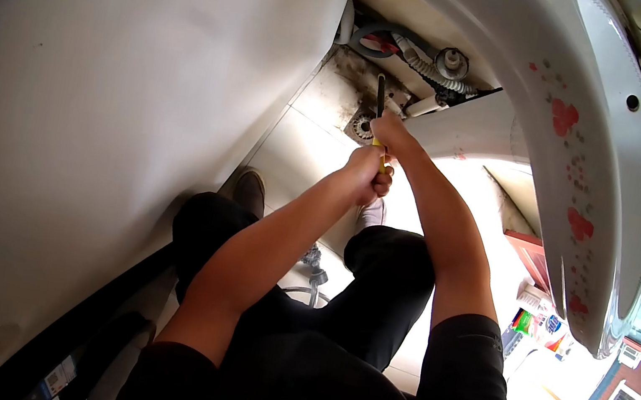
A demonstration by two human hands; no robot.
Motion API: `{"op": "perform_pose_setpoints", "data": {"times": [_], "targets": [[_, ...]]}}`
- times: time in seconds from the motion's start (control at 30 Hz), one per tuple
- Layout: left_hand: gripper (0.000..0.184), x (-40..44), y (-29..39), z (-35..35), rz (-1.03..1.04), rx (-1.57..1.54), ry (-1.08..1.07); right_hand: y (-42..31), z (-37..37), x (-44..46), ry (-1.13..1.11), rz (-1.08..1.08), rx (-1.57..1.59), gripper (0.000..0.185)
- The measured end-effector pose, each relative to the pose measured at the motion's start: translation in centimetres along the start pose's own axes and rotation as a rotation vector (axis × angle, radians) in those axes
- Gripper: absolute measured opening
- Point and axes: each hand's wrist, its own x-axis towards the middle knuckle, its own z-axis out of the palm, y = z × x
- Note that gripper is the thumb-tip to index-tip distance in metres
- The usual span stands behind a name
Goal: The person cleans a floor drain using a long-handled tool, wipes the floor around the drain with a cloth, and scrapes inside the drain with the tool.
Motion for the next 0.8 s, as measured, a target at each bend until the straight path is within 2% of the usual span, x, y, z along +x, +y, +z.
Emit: {"op": "perform_pose_setpoints", "data": {"times": [0.03, 0.1, 0.17, 0.2, 0.23, 0.3, 0.37, 0.4, 0.5, 0.57, 0.6, 0.63, 0.7, 0.73, 0.8], "targets": [[0.021, 0.4, 0.0, 0.2, -0.014, -0.02, -0.038, -0.7, -0.5, -0.8, 0.06, 0.096, 0.049, 0.027], [0.022, -0.3, -1.1, 1.3, -0.024, -0.014, 0.025, 2.4, -0.1, 0.5, 0.002, 0.02, 0.026, 0.029], [0.021, -2.4, -1.9, 2.6, -0.037, 0.002, 0.128, 4.5, 1.0, 0.5, 0.094, -0.205, -0.012, 0.028], [0.021, -1.9, -1.8, 2.4, -0.018, 0.016, 0.122, 4.8, 1.3, 0.9, 0.122, -0.087, 0.082, 0.026], [0.021, -1.3, -2.0, 2.1, -0.007, 0.029, 0.12, 5.1, 1.6, 1.4, 0.108, -0.084, 0.08, 0.026], [0.021, 0.6, -1.0, 1.7, -0.03, -0.006, 0.046, 2.5, -0.5, 1.3, 0.002, 0.118, 0.156, 0.027], [0.02, -0.4, -1.0, 2.6, -0.054, -0.035, 0.085, 3.3, -0.5, 0.6, -0.043, 0.159, 0.207, 0.026], [0.019, -1.4, -1.3, 3.1, -0.051, -0.034, 0.097, 3.8, -0.5, 0.8, -0.032, -0.112, -0.079, 0.024], [0.016, -1.9, -1.4, 2.7, -0.058, -0.019, 0.086, 2.2, -0.4, -0.7, 0.06, -0.09, 0.026, 0.024], [0.016, -1.4, -0.9, 2.5, -0.043, -0.116, 0.014, 0.4, -1.4, -0.7, 0.054, 0.06, 0.026, 0.025], [0.016, -1.6, -1.1, 2.5, -0.049, -0.119, 0.017, 0.6, -1.9, 0.3, -0.065, 0.087, -0.036, 0.027], [0.017, -1.7, -1.2, 2.8, -0.035, -0.159, 0.009, 1.3, -1.9, 0.0, -0.065, 0.091, -0.038, 0.027], [0.019, -2.6, -0.8, 3.7, -0.013, -0.208, -0.004, 2.1, -2.0, -0.2, 0.021, -0.096, 0.055, 0.027], [0.02, -3.2, -0.8, 3.8, -0.027, -0.215, -0.029, 2.5, -2.0, -0.2, 0.065, -0.196, -0.102, 0.025], [0.024, -3.6, -0.8, 4.0, -0.022, -0.242, -0.086, 2.3, -2.3, 0.4, 0.023, -0.165, -0.147, 0.026]]}}
